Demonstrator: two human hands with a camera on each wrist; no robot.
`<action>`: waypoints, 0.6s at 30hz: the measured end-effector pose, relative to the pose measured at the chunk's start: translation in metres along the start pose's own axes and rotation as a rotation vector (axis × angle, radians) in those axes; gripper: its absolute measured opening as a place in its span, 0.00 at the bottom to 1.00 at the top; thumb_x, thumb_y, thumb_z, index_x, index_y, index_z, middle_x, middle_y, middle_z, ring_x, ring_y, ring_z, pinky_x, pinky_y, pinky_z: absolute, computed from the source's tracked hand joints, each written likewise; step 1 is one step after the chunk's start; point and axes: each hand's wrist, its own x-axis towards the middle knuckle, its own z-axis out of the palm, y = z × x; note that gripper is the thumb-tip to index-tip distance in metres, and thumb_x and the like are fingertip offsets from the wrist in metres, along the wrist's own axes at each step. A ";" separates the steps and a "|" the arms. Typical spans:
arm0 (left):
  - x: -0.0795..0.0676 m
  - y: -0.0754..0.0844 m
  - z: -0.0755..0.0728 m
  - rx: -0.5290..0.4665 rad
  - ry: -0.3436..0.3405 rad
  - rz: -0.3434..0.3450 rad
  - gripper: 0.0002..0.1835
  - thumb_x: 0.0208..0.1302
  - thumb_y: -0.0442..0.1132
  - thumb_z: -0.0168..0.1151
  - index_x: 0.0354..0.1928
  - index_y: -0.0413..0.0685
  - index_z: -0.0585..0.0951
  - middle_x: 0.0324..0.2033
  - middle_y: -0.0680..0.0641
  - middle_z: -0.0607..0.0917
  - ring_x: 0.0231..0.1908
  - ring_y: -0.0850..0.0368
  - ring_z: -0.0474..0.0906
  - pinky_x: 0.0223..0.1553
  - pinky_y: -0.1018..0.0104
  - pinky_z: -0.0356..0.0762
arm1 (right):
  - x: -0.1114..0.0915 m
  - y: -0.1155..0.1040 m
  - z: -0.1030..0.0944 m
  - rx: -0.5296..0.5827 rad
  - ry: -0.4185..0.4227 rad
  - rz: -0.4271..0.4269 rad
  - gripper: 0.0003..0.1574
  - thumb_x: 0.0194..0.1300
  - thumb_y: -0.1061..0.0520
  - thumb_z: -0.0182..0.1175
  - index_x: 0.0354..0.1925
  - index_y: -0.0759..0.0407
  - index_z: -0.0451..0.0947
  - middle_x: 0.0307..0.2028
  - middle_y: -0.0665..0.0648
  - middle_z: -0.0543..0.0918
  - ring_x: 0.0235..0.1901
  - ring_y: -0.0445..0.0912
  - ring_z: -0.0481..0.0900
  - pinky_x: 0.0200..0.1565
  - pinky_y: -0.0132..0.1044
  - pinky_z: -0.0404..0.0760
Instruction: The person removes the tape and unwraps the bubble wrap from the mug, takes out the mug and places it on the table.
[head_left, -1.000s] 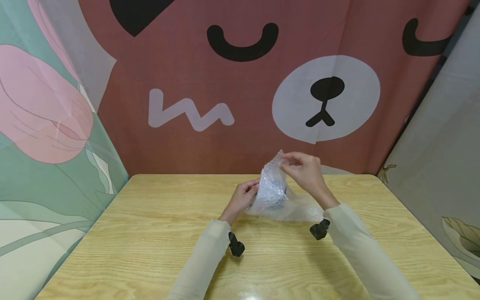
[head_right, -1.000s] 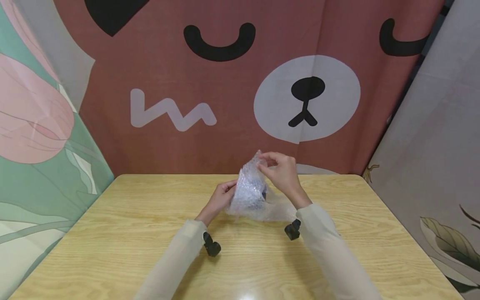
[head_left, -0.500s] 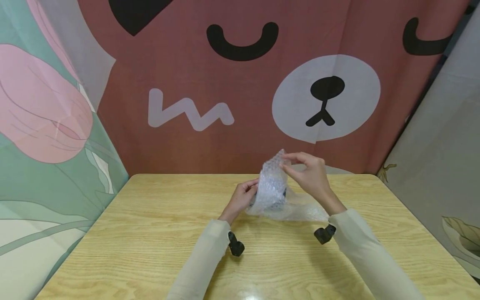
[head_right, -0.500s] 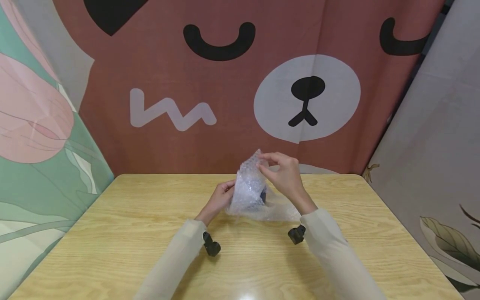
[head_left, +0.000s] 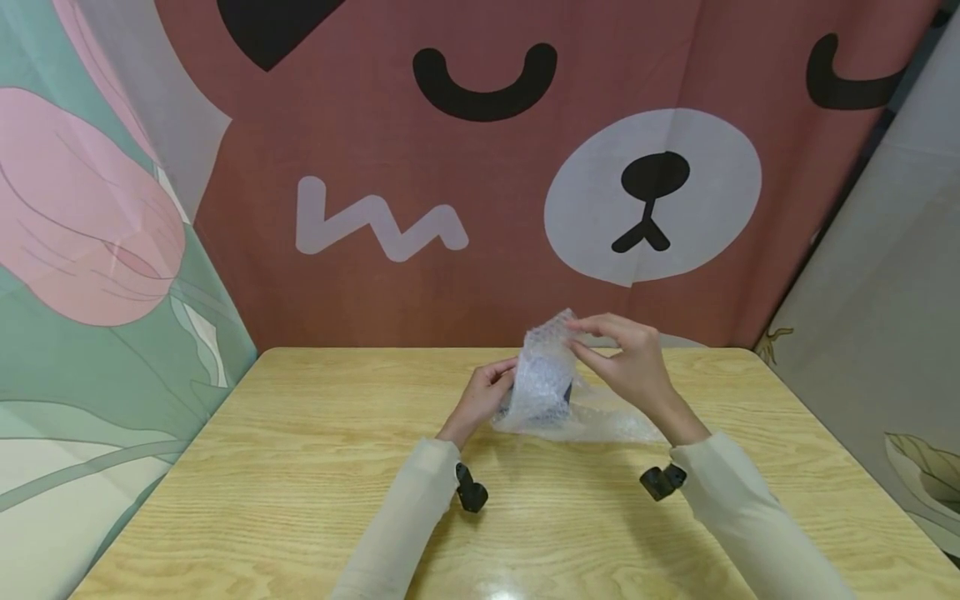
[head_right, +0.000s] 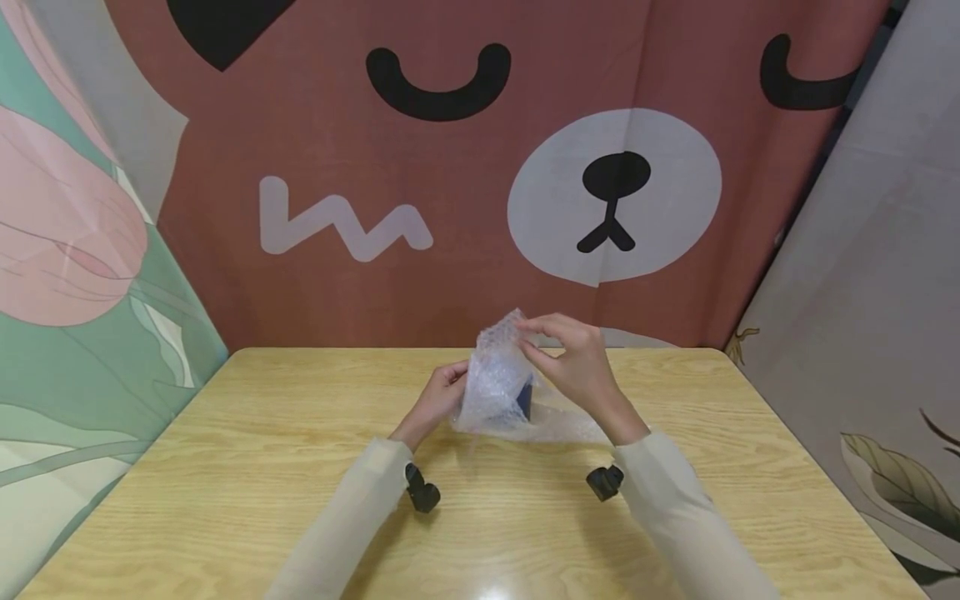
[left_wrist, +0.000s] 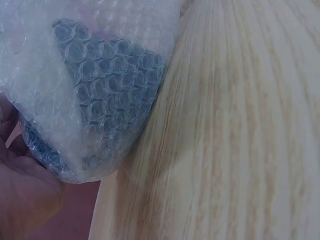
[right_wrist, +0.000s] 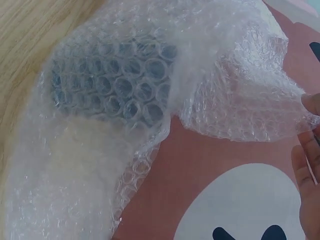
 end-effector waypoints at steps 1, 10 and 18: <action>-0.002 0.003 0.000 0.003 -0.002 0.004 0.18 0.75 0.33 0.49 0.61 0.34 0.75 0.56 0.38 0.79 0.54 0.47 0.76 0.53 0.58 0.74 | -0.001 0.000 -0.001 0.001 -0.003 -0.007 0.20 0.45 0.71 0.74 0.40 0.61 0.87 0.34 0.55 0.87 0.31 0.48 0.84 0.39 0.21 0.74; 0.007 -0.021 0.001 -0.012 0.012 0.000 0.18 0.75 0.37 0.50 0.63 0.42 0.76 0.57 0.43 0.79 0.55 0.51 0.76 0.55 0.58 0.73 | -0.003 -0.005 -0.006 0.003 0.015 -0.095 0.24 0.42 0.73 0.74 0.43 0.63 0.86 0.35 0.56 0.87 0.30 0.49 0.85 0.35 0.32 0.81; 0.006 -0.019 0.001 -0.014 0.008 -0.011 0.18 0.76 0.39 0.50 0.64 0.47 0.76 0.59 0.47 0.78 0.56 0.55 0.75 0.56 0.60 0.72 | -0.005 -0.010 -0.010 0.014 0.003 -0.028 0.38 0.42 0.74 0.74 0.56 0.64 0.80 0.36 0.58 0.87 0.30 0.49 0.85 0.41 0.25 0.78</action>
